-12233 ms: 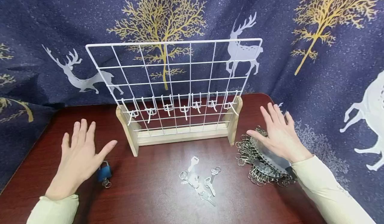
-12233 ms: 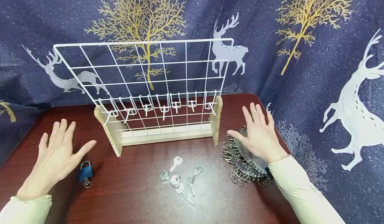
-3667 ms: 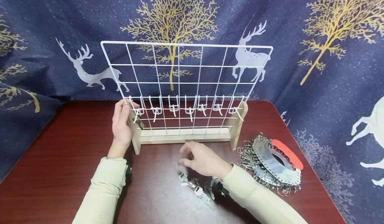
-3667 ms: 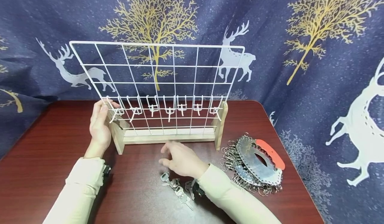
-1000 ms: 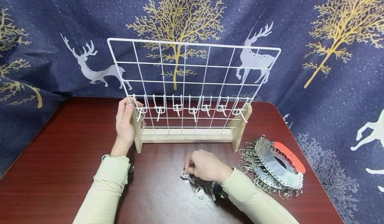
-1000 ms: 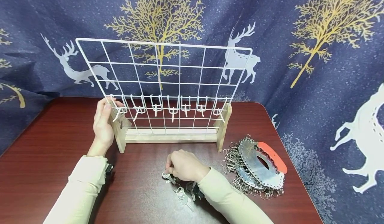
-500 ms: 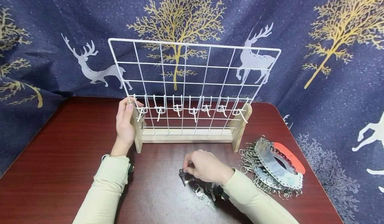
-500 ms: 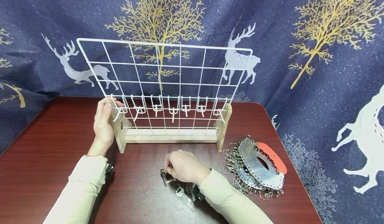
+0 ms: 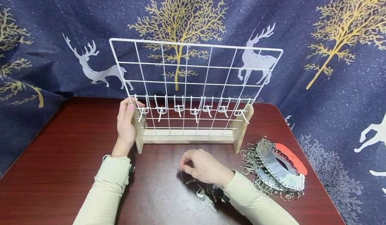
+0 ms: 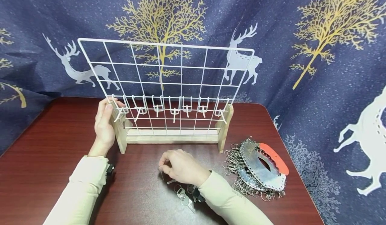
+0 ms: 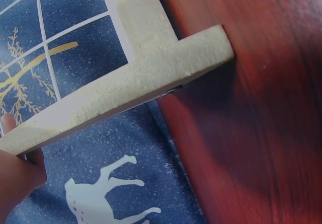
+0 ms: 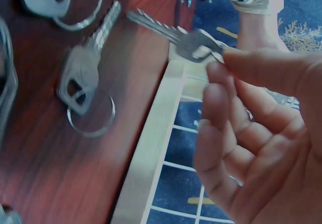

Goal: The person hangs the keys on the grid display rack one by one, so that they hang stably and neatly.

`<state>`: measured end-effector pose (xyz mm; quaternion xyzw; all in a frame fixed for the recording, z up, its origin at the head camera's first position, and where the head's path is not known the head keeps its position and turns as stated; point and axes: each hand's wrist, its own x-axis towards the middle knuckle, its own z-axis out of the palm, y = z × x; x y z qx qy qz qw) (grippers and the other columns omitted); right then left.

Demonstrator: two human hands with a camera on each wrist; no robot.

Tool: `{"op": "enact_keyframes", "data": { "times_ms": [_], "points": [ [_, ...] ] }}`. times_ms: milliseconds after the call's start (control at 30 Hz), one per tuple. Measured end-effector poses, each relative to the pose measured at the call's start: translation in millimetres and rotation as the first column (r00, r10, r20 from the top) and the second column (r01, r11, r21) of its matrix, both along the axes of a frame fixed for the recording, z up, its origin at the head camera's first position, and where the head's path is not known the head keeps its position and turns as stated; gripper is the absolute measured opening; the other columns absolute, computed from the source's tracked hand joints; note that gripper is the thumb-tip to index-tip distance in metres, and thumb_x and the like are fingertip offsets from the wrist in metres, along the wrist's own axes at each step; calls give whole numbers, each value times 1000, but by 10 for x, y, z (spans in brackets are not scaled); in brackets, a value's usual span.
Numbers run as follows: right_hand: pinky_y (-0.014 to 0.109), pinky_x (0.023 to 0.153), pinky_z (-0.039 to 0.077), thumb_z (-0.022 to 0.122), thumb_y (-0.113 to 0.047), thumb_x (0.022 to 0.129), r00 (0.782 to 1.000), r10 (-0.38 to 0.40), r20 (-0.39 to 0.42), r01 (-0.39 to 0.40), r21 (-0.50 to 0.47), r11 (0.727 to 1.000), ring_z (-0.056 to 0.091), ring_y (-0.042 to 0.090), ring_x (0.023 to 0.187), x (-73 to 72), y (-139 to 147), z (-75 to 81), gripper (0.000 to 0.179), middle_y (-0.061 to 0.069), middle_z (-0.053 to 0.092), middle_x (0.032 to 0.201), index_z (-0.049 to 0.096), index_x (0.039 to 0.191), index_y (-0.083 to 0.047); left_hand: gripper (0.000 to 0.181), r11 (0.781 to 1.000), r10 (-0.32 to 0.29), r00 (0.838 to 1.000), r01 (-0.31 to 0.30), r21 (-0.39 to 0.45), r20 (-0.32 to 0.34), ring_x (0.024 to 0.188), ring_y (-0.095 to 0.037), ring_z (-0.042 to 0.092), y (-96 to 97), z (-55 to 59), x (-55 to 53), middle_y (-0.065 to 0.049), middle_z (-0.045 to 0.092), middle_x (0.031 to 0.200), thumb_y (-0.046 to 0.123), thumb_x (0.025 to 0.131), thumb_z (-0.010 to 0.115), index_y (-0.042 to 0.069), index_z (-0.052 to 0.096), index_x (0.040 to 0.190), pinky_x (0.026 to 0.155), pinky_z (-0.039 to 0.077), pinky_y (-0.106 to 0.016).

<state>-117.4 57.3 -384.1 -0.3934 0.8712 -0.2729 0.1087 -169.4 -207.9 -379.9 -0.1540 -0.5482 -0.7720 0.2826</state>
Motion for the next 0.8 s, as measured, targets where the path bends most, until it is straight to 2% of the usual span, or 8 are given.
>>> {"op": "enact_keyframes", "data": {
  "times_ms": [100,200,367,500,633,800],
  "points": [
    [22,74,50,67,-26,92,999,-16,31,19,-89,996,58,0,73,-2,-34,-23,8,-14,66,91,68,93,-18,19,1000,14,1000,-14,0,-6,59,-14,55,-1,-6,-5,-11,60,95,11,104,34,8,51,111,40,45,-24],
    [20,66,49,67,-25,92,997,-41,60,51,-181,982,54,2,67,-8,-60,-28,8,-14,64,91,69,93,-17,19,1000,19,1000,-19,-7,-9,59,-16,55,0,-4,-6,-11,60,95,11,104,34,9,51,111,39,45,-23],
    [22,66,49,68,-23,91,991,-80,108,109,-298,948,57,5,75,-22,-85,-4,5,-16,63,90,69,95,-20,19,1000,14,1000,-15,-24,-7,60,-14,56,-1,0,-7,-6,61,96,14,105,34,13,52,112,40,46,-23],
    [25,64,51,68,-24,91,980,-134,146,179,-354,918,58,7,70,-38,-125,13,5,-17,66,89,69,96,-21,18,1000,15,1000,-15,-26,-3,60,-13,55,-7,-6,-5,-4,62,96,15,105,35,14,52,112,40,46,-23],
    [28,66,52,67,-21,92,964,-168,207,245,-443,862,59,11,72,-36,-174,67,7,-11,68,92,68,97,-16,19,999,16,1000,-16,-27,12,58,-13,55,-9,-7,2,-4,62,96,14,105,34,15,52,112,39,46,-24],
    [28,68,52,66,-8,92,938,-186,291,323,-545,774,59,20,76,60,-258,359,8,7,69,93,67,97,-3,19,1000,3,1000,-3,-9,12,59,-13,55,-11,8,2,-6,61,96,12,104,33,13,52,111,39,46,-24]
  ]
}}
